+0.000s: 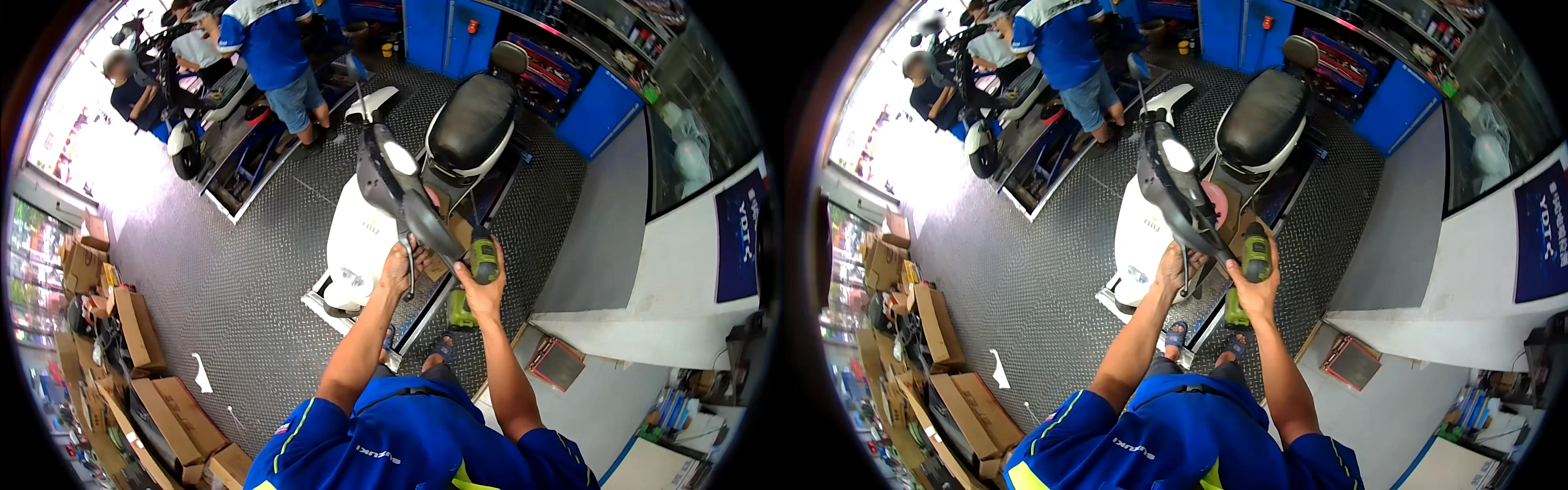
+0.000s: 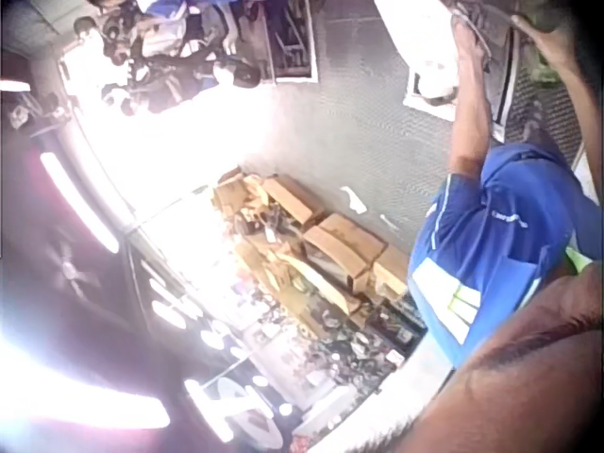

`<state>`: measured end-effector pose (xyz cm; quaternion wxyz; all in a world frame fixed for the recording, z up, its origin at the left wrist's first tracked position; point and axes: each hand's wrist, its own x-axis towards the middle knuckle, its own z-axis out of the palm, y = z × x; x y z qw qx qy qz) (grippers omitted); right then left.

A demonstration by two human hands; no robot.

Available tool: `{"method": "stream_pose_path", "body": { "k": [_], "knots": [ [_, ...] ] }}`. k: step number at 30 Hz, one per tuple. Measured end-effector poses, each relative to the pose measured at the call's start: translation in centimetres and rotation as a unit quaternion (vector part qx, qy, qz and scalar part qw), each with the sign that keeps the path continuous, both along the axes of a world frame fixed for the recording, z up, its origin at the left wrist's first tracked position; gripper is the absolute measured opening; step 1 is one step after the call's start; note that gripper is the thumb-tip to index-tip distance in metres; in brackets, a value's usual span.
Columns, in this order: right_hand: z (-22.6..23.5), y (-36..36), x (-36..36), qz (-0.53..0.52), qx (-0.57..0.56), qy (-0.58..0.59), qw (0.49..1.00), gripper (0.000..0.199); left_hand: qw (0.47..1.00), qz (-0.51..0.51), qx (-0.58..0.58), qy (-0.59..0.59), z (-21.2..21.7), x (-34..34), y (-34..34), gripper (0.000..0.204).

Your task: The person uses a power drill to remove screws from the front cowl of a white scooter, removes the plastic cover, and then places the screws in a designated bin on a nearby workbench.

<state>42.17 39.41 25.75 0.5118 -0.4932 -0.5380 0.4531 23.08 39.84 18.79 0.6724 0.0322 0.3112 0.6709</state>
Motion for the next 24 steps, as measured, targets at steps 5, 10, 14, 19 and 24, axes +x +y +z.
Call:
{"method": "stream_pose_path", "body": {
  "k": [5,10,14,19,24],
  "knots": [
    [0.3,-0.1,0.2,0.013,-0.038,0.024,0.999,0.085,0.996,-0.009,0.079,-0.039,-1.3,0.5,0.3,0.034],
    [2.3,-0.8,-0.7,0.007,-0.093,0.062,0.994,0.084,0.995,0.011,0.054,0.082,-1.1,0.3,0.6,0.036],
    [1.9,-0.7,-0.6,0.006,-0.085,0.051,0.995,0.085,0.991,-0.022,0.044,0.123,-1.1,0.2,0.1,0.034],
    [1.7,-0.7,-0.5,0.011,-0.092,0.049,0.995,0.086,0.997,-0.060,0.049,-0.008,-0.4,-0.5,0.2,0.034],
    [2.1,-0.6,-0.6,0.017,-0.099,0.049,0.994,0.086,0.954,-0.096,0.088,-0.271,-0.6,0.6,0.9,0.034]
  ]
}}
